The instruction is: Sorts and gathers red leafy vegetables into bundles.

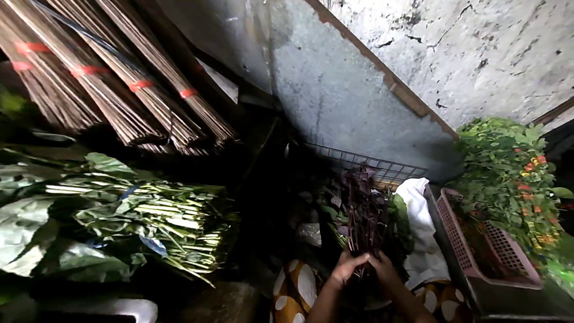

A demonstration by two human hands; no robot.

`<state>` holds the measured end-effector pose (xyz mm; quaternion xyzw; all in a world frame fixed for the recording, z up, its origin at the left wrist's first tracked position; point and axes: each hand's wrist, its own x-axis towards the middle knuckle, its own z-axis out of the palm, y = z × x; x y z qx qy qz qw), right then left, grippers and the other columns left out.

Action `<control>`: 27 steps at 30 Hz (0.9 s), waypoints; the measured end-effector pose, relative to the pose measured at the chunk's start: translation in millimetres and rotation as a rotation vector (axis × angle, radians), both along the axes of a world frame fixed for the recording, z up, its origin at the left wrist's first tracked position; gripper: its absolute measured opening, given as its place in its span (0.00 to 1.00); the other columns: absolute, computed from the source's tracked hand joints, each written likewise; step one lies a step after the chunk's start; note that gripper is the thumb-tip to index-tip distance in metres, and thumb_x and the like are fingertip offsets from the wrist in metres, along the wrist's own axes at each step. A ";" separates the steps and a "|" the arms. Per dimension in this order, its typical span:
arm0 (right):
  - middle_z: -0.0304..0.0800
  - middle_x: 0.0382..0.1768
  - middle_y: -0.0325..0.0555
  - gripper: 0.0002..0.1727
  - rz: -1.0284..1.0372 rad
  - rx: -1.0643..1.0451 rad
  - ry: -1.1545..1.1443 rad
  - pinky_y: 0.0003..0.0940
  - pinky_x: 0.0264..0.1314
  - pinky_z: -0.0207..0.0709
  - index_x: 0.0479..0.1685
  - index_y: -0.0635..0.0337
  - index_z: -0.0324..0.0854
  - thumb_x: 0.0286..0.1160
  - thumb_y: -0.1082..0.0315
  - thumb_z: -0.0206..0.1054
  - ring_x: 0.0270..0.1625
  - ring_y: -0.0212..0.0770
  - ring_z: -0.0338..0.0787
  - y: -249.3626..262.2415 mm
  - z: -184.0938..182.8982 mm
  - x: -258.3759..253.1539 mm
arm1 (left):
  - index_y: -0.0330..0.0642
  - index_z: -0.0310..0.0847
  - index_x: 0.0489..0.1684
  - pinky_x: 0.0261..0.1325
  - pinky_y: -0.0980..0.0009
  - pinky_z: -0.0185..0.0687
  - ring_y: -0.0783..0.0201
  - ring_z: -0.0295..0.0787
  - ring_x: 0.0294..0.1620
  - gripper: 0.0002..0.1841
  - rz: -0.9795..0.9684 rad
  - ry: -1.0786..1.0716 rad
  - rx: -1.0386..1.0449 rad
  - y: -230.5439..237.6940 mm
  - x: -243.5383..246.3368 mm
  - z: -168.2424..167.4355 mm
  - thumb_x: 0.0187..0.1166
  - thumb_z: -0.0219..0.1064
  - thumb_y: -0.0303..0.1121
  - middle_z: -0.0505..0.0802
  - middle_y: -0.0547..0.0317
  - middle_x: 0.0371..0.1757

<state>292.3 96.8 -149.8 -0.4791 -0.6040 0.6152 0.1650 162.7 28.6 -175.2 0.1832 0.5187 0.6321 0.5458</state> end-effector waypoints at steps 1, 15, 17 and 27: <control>0.84 0.66 0.62 0.24 0.017 0.010 -0.028 0.48 0.74 0.78 0.74 0.68 0.74 0.88 0.61 0.60 0.67 0.49 0.86 1.9 2.0 0.5 | 0.32 0.57 0.84 0.69 0.60 0.86 0.58 0.89 0.64 0.48 -0.050 0.052 0.016 0.5 0.3 -3.5 0.59 0.83 0.28 0.88 0.43 0.66; 0.86 0.62 0.64 0.27 0.078 0.353 -0.266 0.52 0.66 0.81 0.79 0.69 0.71 0.91 0.58 0.54 0.59 0.53 0.89 43.6 77.8 87.9 | 0.45 0.54 0.90 0.55 0.51 0.89 0.52 0.92 0.55 0.43 -0.114 0.748 -0.198 14.0 -40.5 131.4 0.71 0.72 0.26 0.87 0.42 0.66; 0.87 0.56 0.61 0.25 -0.046 0.507 -0.246 0.51 0.56 0.84 0.77 0.68 0.72 0.92 0.59 0.51 0.50 0.51 0.89 43.5 126.6 106.3 | 0.45 0.53 0.91 0.67 0.51 0.85 0.52 0.89 0.64 0.44 -0.184 0.859 -0.135 21.9 -49.6 157.1 0.70 0.72 0.25 0.87 0.43 0.69; 0.70 0.25 0.29 0.25 -0.314 0.836 -0.030 0.25 0.21 0.70 0.66 0.59 0.75 0.87 0.49 0.51 0.19 0.24 0.69 37.8 231.4 164.3 | 0.43 0.67 0.85 0.68 0.26 0.74 0.30 0.82 0.70 0.35 -0.644 1.163 -0.606 69.5 -71.7 61.7 0.76 0.72 0.37 0.85 0.32 0.70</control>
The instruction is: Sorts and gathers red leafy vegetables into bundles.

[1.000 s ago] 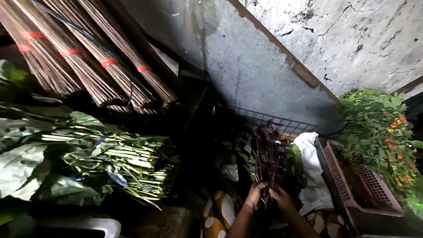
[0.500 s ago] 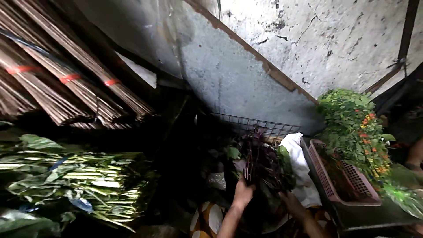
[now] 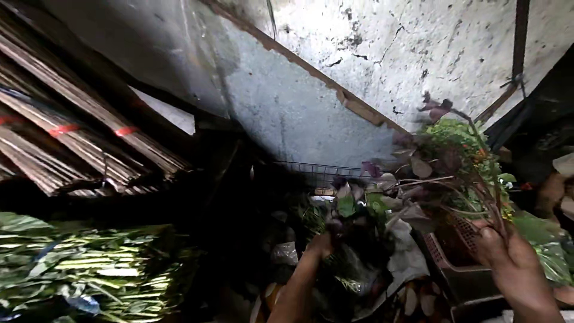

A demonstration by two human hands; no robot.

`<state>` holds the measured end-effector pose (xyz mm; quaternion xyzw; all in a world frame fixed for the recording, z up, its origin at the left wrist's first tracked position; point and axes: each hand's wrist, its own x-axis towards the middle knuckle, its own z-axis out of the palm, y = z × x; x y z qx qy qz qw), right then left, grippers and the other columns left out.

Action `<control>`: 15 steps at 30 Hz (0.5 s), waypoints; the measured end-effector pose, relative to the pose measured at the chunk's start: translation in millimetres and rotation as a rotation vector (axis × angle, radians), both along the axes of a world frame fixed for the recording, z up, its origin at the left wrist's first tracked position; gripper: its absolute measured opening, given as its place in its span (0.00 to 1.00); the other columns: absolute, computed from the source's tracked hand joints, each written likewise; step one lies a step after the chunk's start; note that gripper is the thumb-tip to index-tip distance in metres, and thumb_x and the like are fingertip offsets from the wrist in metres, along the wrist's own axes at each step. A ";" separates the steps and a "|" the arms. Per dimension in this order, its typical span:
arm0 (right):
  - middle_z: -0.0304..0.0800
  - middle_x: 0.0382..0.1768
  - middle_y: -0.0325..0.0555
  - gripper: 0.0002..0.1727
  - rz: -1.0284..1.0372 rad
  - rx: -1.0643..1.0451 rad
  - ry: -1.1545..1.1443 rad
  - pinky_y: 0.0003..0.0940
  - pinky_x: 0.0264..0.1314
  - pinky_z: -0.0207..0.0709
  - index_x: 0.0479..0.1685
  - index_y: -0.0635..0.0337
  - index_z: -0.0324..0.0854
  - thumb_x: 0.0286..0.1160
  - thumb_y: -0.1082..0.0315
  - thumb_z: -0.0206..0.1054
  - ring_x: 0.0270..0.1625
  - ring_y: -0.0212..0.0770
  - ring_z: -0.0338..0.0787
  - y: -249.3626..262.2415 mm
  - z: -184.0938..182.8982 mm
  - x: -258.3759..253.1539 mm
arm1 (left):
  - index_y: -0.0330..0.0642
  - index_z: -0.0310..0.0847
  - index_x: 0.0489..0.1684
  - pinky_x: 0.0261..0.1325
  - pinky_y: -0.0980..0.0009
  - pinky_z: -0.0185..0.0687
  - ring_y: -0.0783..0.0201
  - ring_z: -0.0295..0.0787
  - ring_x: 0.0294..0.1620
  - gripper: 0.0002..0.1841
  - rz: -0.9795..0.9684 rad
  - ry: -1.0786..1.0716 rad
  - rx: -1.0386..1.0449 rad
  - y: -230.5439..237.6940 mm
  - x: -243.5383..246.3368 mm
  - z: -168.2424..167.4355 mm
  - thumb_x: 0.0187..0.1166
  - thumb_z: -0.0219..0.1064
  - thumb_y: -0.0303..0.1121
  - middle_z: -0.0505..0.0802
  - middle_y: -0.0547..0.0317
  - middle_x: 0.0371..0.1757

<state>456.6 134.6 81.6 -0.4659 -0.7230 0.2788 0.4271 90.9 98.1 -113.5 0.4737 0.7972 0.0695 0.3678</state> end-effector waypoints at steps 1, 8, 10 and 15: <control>0.72 0.26 0.32 0.25 0.008 0.012 -0.042 0.27 0.21 0.71 0.66 0.60 0.76 0.87 0.49 0.50 0.20 0.26 0.70 0.8 1.1 1.4 | 0.43 0.68 0.84 0.68 0.26 0.74 0.30 0.81 0.71 0.34 0.002 0.055 -0.059 -6.1 1.4 -7.7 0.75 0.72 0.37 0.85 0.33 0.71; 0.91 0.52 0.51 0.23 0.292 0.038 -0.432 0.49 0.57 0.86 0.71 0.61 0.77 0.90 0.55 0.53 0.51 0.44 0.92 13.1 6.2 -9.8 | 0.35 0.72 0.80 0.82 0.33 0.62 0.35 0.79 0.75 0.30 0.159 0.247 0.349 -26.1 2.0 86.9 0.80 0.68 0.40 0.85 0.33 0.72; 0.91 0.49 0.54 0.21 0.419 0.079 -0.513 0.52 0.56 0.86 0.68 0.63 0.77 0.90 0.57 0.54 0.50 0.48 0.92 16.0 7.2 -21.3 | 0.31 0.82 0.69 0.77 0.39 0.72 0.38 0.85 0.69 0.20 0.246 0.284 0.905 -34.1 7.5 145.2 0.85 0.64 0.35 0.89 0.35 0.65; 0.89 0.35 0.54 0.17 0.675 0.388 -0.656 0.50 0.40 0.88 0.56 0.64 0.80 0.87 0.58 0.59 0.35 0.51 0.92 11.1 29.5 -54.3 | 0.38 0.87 0.66 0.84 0.53 0.69 0.55 0.78 0.80 0.21 -0.401 -0.017 1.248 -43.0 58.5 253.6 0.85 0.63 0.43 0.90 0.52 0.70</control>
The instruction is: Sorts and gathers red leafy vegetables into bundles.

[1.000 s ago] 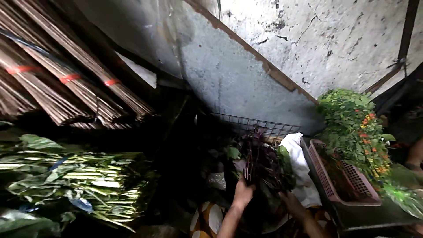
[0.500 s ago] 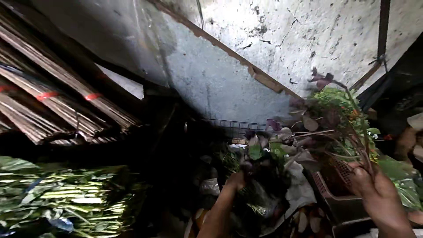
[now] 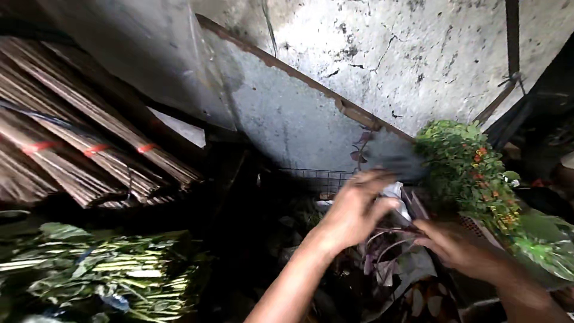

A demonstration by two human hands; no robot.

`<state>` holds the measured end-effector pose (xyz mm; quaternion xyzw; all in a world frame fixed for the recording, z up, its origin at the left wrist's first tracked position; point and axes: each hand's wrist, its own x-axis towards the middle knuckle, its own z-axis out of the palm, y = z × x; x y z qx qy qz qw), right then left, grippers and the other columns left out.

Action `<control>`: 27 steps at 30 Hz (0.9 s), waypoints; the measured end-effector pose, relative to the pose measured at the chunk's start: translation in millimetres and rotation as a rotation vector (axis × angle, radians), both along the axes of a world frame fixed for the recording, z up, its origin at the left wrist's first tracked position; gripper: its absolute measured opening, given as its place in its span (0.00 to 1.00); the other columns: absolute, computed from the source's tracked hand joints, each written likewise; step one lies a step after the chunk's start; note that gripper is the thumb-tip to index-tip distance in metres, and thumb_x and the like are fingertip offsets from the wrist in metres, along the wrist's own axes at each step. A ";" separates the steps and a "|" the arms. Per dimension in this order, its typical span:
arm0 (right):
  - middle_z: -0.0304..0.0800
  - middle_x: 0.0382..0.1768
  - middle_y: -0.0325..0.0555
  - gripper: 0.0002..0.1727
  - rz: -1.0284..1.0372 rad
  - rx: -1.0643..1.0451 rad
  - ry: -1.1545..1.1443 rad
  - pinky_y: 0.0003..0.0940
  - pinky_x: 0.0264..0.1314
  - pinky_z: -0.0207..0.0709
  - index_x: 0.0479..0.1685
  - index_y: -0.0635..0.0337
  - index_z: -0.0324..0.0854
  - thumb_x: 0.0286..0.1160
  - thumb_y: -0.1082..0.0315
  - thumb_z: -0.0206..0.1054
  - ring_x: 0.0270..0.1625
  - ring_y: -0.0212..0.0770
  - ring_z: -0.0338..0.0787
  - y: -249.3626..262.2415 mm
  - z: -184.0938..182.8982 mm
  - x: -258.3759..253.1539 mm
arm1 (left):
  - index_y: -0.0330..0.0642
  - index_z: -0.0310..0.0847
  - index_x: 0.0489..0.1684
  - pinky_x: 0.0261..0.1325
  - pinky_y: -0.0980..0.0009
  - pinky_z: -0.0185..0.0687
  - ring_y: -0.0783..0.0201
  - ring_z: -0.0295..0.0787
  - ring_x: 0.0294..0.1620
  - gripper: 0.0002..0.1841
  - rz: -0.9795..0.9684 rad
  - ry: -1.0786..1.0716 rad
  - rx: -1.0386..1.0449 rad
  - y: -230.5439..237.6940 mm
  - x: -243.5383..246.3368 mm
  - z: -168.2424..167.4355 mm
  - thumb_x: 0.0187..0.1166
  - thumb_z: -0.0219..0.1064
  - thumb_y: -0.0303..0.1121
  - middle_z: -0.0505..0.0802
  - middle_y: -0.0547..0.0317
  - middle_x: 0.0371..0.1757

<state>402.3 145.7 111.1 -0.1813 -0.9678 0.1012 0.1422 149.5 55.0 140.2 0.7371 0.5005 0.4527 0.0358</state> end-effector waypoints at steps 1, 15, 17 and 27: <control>0.90 0.34 0.54 0.15 0.030 0.055 -0.007 0.52 0.39 0.88 0.54 0.64 0.81 0.87 0.59 0.60 0.35 0.53 0.93 -3.0 8.6 -5.0 | 0.40 0.85 0.70 0.89 0.52 0.61 0.55 0.73 0.84 0.23 -0.137 0.060 -0.127 2.8 10.2 11.8 0.86 0.62 0.46 0.88 0.53 0.74; 0.91 0.40 0.43 0.09 0.114 0.241 0.199 0.52 0.60 0.80 0.47 0.55 0.82 0.72 0.66 0.72 0.51 0.48 0.90 25.9 28.2 -25.0 | 0.37 0.82 0.52 0.41 0.78 0.79 0.77 0.80 0.31 0.12 -0.310 -0.428 -0.746 15.1 44.5 -21.0 0.91 0.55 0.34 0.84 0.67 0.32; 0.89 0.53 0.50 0.18 0.065 0.090 0.351 0.56 0.69 0.75 0.55 0.58 0.83 0.70 0.60 0.76 0.63 0.52 0.85 43.9 9.9 -30.0 | 0.34 0.80 0.58 0.38 0.75 0.81 0.73 0.81 0.29 0.13 -0.094 -0.590 -0.725 7.5 50.5 -33.3 0.92 0.54 0.33 0.84 0.63 0.32; 0.84 0.67 0.68 0.30 -0.763 -0.860 -0.430 0.66 0.72 0.74 0.73 0.67 0.77 0.86 0.50 0.60 0.69 0.66 0.85 81.9 -247.5 -39.5 | 0.33 0.77 0.45 0.35 0.64 0.94 0.61 0.92 0.24 0.12 0.450 -1.238 -0.333 -60.1 -1.5 -124.3 0.92 0.46 0.25 0.90 0.57 0.24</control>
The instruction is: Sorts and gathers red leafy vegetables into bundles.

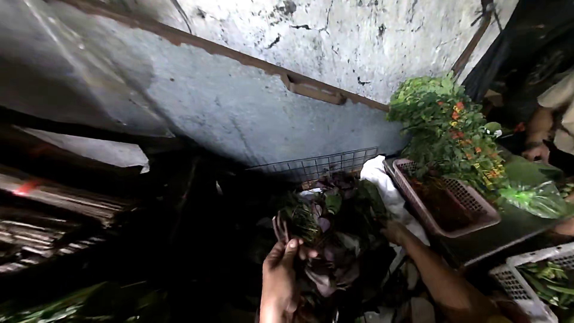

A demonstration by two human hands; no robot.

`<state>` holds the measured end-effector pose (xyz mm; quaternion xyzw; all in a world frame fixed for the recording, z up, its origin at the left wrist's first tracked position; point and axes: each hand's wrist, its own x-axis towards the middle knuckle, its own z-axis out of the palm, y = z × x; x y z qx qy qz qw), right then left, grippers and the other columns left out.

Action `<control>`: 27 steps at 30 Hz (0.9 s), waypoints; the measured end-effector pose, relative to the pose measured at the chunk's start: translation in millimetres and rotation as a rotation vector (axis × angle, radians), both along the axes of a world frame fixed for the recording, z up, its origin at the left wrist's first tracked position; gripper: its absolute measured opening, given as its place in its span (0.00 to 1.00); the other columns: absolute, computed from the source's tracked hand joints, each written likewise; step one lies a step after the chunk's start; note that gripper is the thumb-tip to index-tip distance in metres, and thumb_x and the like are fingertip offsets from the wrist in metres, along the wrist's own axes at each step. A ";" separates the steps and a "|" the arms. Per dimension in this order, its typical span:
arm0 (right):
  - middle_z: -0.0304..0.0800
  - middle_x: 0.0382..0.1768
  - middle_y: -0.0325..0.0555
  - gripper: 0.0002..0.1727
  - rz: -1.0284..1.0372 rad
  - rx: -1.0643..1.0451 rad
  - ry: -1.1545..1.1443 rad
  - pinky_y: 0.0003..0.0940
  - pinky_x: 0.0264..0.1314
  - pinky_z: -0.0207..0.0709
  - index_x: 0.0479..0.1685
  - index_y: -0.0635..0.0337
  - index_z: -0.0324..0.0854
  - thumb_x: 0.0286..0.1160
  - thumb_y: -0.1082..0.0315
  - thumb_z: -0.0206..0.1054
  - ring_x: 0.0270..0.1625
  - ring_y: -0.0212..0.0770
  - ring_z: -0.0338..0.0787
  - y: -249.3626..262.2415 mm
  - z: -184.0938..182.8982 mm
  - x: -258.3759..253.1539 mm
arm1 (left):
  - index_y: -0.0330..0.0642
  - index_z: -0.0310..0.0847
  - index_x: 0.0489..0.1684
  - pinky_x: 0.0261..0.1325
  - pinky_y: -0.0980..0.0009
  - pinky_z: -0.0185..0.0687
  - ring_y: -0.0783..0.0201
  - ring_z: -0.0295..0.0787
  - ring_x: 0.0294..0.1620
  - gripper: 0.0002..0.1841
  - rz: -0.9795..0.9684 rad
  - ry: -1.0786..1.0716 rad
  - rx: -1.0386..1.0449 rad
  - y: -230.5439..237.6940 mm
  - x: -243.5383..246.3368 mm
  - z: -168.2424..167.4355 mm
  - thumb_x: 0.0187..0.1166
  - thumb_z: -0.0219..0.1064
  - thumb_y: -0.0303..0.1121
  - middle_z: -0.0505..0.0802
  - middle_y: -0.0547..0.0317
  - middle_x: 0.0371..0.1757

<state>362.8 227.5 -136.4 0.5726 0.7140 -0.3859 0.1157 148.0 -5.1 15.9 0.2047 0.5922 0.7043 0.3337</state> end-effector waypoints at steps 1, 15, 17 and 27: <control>0.85 0.67 0.68 0.29 0.035 -0.058 -0.071 0.68 0.72 0.74 0.69 0.68 0.80 0.84 0.51 0.61 0.70 0.65 0.85 -13.5 -13.9 -2.6 | 0.35 0.76 0.44 0.32 0.65 0.93 0.63 0.89 0.21 0.13 0.067 -0.075 0.004 -3.9 -2.4 -9.2 0.93 0.45 0.27 0.87 0.60 0.22; 0.83 0.66 0.69 0.25 -0.324 0.071 0.267 0.62 0.70 0.76 0.76 0.68 0.73 0.87 0.61 0.60 0.67 0.64 0.85 -11.1 20.3 7.2 | 0.44 0.74 0.43 0.47 0.61 0.93 0.64 0.91 0.30 0.15 0.427 -0.246 0.520 10.9 -79.2 83.0 0.96 0.41 0.32 0.86 0.62 0.26; 0.84 0.66 0.68 0.22 -0.259 0.184 0.324 0.60 0.70 0.78 0.74 0.70 0.74 0.87 0.65 0.60 0.66 0.62 0.86 -8.1 40.8 18.0 | 0.44 0.72 0.41 0.48 0.61 0.92 0.63 0.89 0.32 0.14 0.455 -0.285 0.577 21.5 -90.8 94.0 0.95 0.41 0.32 0.85 0.62 0.26; 0.88 0.52 0.66 0.15 -0.229 0.609 0.485 0.63 0.60 0.79 0.57 0.70 0.83 0.83 0.65 0.67 0.54 0.61 0.89 -17.3 154.9 26.5 | 0.43 0.66 0.55 0.42 0.64 0.89 0.63 0.88 0.33 0.05 0.535 -0.334 0.555 74.2 -108.0 119.3 0.94 0.49 0.33 0.86 0.57 0.33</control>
